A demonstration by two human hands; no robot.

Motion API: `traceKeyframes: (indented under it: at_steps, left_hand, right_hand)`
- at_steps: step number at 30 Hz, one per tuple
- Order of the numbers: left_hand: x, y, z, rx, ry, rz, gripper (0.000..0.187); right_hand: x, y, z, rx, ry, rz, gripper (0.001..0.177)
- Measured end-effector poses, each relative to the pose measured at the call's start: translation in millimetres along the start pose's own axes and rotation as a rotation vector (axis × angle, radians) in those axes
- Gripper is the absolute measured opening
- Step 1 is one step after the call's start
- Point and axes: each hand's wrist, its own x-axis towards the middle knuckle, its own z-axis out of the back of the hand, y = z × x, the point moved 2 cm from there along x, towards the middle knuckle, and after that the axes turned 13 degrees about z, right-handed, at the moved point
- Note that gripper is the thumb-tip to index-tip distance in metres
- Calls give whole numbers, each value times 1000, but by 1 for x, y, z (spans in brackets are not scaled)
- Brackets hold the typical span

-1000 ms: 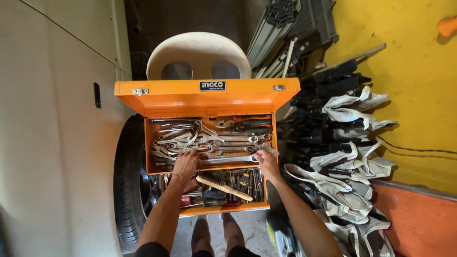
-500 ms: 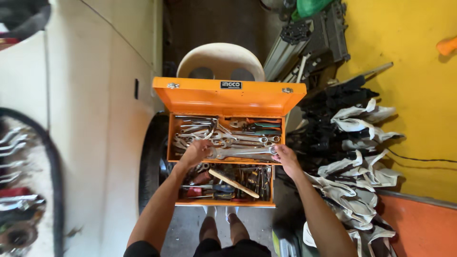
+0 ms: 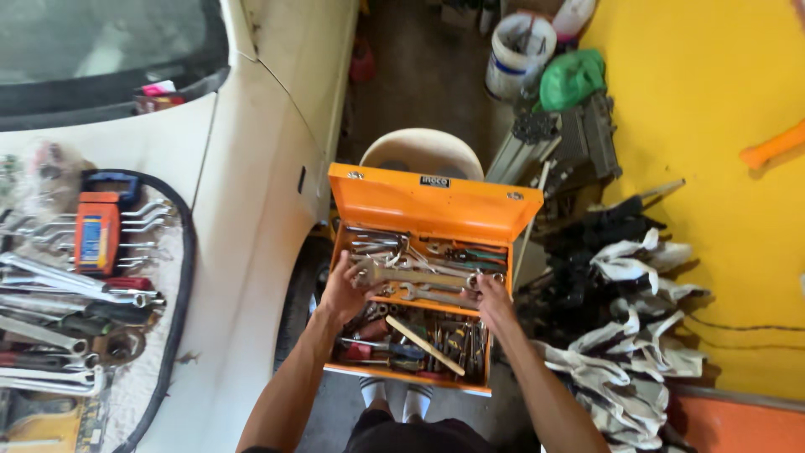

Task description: The person repeatedly picks wrenches and other hand tools from an orange toolbox and places them on a mat on the hood of a white car. The person continues transferring tools back and forth between the toolbox and the car hood without completing a final arrangement.

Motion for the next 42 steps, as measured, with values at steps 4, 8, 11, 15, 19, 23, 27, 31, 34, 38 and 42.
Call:
traceKeyframes:
  at_steps: [4, 8, 11, 15, 19, 23, 27, 31, 34, 38, 42]
  left_hand:
    - [-21, -7, -28, 4, 286, -157, 84]
    - [-23, -9, -47, 287, 231, -353, 68]
    - [-36, -16, -54, 384, 182, -550, 53]
    - [-68, -39, -42, 413, -20, -696, 35]
    - [-111, -62, -9, 423, -107, -790, 27]
    - [-156, -85, 30, 331, -133, -864, 25]
    - [-203, -110, 78, 267, -147, -925, 27]
    - [-248, -133, 126, 203, -228, -958, 26]
    - [-277, -148, 163, 168, -278, -970, 26]
    - [-304, -166, 213, 167, -309, -995, 26]
    - [-322, -193, 254, 166, -362, -967, 30]
  right_hand:
    - [-8, -2, -32, 201, 48, -9, 20]
    - [-18, 7, -81, 285, 170, -53, 15]
    - [-31, 15, -124, 273, 274, -55, 13]
    - [-49, 19, -175, 163, 409, -39, 21]
    - [-62, 14, -222, 58, 539, -44, 21]
    - [-85, 4, -284, -202, 688, -8, 28]
    - [-120, -5, -366, -452, 931, 260, 37]
    - [-165, -8, -441, -1008, 951, 546, 42]
    - [-199, -21, -496, -934, 1046, 749, 42]
    - [-228, -55, -550, -944, 1081, 969, 33]
    - [-243, -96, -591, -883, 1059, 1123, 27]
